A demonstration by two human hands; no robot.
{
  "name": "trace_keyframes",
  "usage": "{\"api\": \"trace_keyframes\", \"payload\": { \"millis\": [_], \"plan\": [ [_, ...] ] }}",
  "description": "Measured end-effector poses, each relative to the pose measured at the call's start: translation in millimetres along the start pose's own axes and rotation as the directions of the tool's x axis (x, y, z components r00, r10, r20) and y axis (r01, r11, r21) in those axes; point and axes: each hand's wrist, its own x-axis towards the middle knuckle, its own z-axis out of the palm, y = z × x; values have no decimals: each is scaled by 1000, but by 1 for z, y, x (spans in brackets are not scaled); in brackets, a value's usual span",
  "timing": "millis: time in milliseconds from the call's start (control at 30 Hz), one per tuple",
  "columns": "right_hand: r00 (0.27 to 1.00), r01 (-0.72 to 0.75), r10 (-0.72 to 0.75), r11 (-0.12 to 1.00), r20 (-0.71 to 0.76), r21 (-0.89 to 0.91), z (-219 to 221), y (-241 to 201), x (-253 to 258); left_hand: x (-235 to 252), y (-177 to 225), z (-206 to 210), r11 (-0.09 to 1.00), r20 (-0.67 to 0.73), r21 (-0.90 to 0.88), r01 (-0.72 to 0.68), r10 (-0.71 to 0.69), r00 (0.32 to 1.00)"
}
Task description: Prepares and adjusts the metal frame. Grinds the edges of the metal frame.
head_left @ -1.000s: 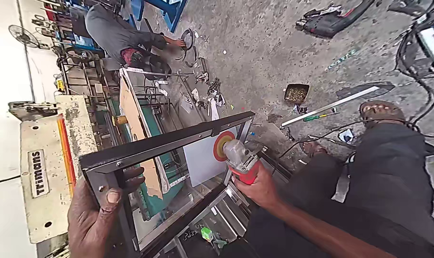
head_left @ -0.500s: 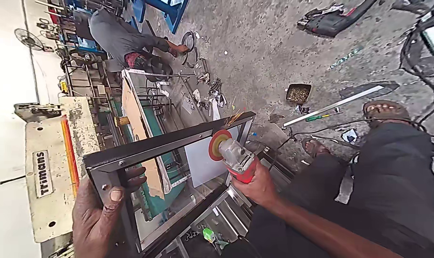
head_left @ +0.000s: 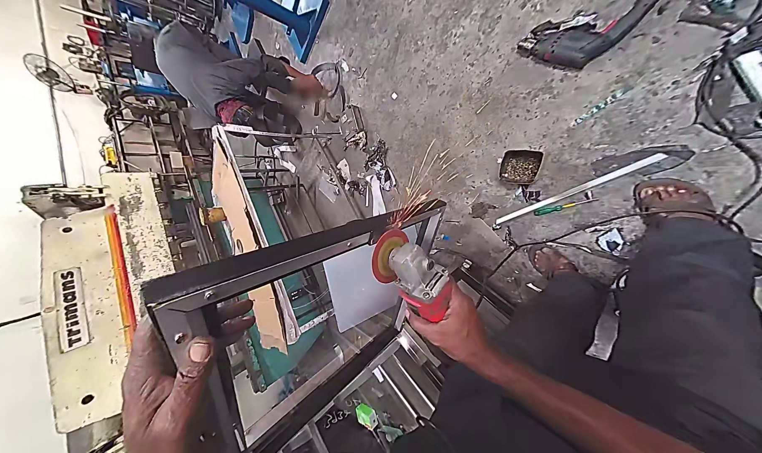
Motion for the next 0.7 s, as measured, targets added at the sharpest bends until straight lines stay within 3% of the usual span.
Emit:
{"api": "trace_keyframes", "payload": {
  "millis": [200,333,700],
  "plan": [
    [997,74,-74,997,-8,-4,4,-6,8,-1,1,2,1000,-10,4,-3,3,1000],
    [1000,-10,10,998,-6,-67,-4,2,4,0,1,0,1000,-8,12,26,-26,1000],
    [992,-83,75,993,-98,-82,-81,-1,0,-3,-2,-2,999,3,29,24,-24,1000]
  ]
}}
